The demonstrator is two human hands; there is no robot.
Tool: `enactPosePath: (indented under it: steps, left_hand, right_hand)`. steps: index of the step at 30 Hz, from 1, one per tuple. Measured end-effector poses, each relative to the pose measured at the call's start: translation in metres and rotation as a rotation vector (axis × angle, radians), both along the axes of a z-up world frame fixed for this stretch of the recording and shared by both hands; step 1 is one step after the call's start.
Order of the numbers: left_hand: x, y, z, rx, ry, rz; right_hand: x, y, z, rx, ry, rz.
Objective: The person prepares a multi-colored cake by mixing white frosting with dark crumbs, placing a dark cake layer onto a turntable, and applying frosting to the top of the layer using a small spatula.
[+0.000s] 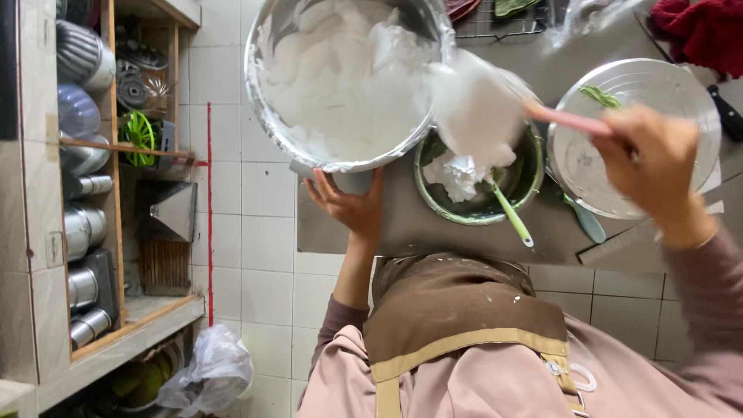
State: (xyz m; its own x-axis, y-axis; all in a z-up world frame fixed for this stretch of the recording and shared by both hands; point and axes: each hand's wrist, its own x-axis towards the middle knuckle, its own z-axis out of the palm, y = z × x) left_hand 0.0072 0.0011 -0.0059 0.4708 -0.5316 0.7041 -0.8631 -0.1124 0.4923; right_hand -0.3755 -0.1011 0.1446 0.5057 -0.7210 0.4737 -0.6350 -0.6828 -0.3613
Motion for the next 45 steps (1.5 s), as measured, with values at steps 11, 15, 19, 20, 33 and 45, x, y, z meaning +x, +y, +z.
enactPosePath:
  steps: [11,15,19,20,33,45]
  left_hand:
    - [0.002,0.002,-0.007,0.012,-0.032,-0.002]
    - [0.000,-0.001,-0.001,0.021,-0.012,0.020]
    - [0.003,-0.003,-0.002,-0.004,-0.056,0.026]
    - [0.002,-0.003,-0.002,-0.006,-0.049,0.021]
    - [0.001,-0.002,-0.002,-0.026,0.038,-0.002]
    - [-0.001,-0.002,0.004,-0.042,0.063,-0.013]
  right_hand:
    - [-0.050,0.077,-0.080,-0.012,0.146,-0.374]
    - [-0.004,0.043,-0.010,-0.079,0.192,-0.280]
    - [0.085,-0.011,0.070,-0.499,0.448,0.067]
    - [0.108,-0.024,0.084,-0.601,0.497,0.123]
    - [0.338,-0.110,0.050,-0.937,0.810,0.596]
    - [0.289,-0.138,0.041,0.310,0.760,0.539]
